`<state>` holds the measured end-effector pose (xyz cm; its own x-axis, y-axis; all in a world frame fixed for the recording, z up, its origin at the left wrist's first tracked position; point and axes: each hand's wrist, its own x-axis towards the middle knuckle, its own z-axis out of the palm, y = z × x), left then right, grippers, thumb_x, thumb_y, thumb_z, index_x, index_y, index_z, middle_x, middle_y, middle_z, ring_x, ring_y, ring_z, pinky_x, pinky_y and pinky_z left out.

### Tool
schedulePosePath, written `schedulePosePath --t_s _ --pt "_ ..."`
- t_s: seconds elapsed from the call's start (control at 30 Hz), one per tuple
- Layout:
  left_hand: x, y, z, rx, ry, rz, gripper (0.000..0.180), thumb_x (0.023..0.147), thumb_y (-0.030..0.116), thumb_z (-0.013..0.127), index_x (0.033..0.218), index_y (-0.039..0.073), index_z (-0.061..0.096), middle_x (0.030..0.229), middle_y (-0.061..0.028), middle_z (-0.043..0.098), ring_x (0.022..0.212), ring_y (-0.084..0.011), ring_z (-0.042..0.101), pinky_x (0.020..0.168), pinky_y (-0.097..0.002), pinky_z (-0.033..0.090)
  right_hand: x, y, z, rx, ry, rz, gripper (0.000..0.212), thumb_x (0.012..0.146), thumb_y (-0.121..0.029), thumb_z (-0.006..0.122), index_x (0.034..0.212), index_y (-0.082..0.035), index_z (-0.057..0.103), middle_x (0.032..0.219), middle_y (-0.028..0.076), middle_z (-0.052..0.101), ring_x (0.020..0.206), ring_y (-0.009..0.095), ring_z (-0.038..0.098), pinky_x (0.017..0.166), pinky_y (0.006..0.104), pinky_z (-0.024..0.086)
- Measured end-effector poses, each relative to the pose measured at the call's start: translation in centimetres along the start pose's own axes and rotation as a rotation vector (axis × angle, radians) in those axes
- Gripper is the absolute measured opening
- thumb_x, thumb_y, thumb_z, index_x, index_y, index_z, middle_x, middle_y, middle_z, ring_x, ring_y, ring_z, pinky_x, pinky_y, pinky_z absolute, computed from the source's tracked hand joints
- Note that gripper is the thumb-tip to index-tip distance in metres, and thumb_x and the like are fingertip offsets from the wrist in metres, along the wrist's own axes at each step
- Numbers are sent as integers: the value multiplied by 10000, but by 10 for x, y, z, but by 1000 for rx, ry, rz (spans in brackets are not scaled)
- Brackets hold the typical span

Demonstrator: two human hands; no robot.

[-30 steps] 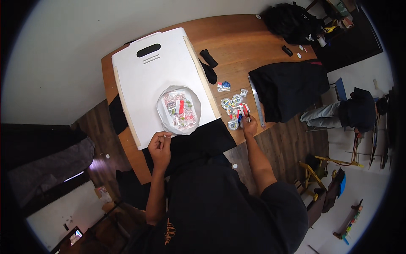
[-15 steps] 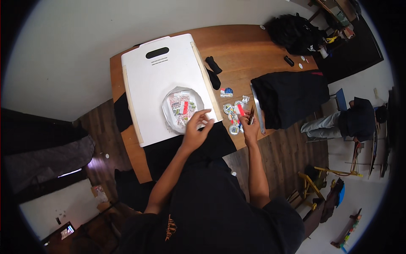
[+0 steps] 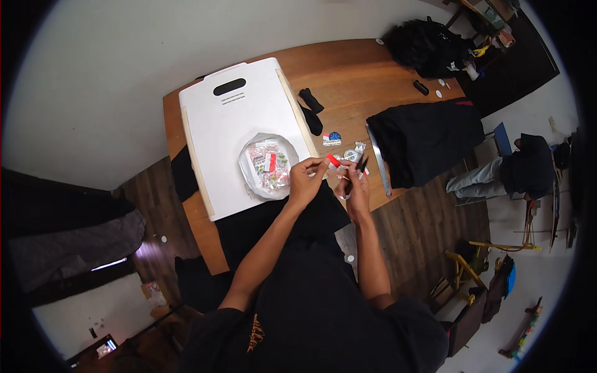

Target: Cutting small labels or garment tags with scissors at a workbench.

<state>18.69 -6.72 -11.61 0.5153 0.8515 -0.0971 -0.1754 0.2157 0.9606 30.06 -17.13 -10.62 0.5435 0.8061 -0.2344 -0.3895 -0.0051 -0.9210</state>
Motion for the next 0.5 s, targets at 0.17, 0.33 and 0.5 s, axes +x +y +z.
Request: schedulePosePath --t_s 0.17,0.33,0.5 --pt "-6 1 1 -152 44 -29 194 997 127 635 1058 -54 665 994 -99 713 903 -118 679 825 -234 530 9 9 14 -93 223 -223 453 1078 -373 435 1318 -9 556 1152 98 683 860 92 578 750 239 453" --pt "-10 0 -12 -169 68 14 201 1001 153 634 1044 -42 657 952 -83 702 883 -116 671 833 -246 530 0 1 30 -198 11 -91 449 1086 -348 409 1368 -21 531 1258 63 636 1000 93 556 837 262 436" --pt "-13 2 -31 -201 151 -37 226 1011 196 623 1071 -20 650 950 -86 700 865 -140 678 837 -266 532 14 18 35 -243 219 -318 425 1089 -333 407 1354 -26 532 1131 37 656 850 94 578 773 239 450"
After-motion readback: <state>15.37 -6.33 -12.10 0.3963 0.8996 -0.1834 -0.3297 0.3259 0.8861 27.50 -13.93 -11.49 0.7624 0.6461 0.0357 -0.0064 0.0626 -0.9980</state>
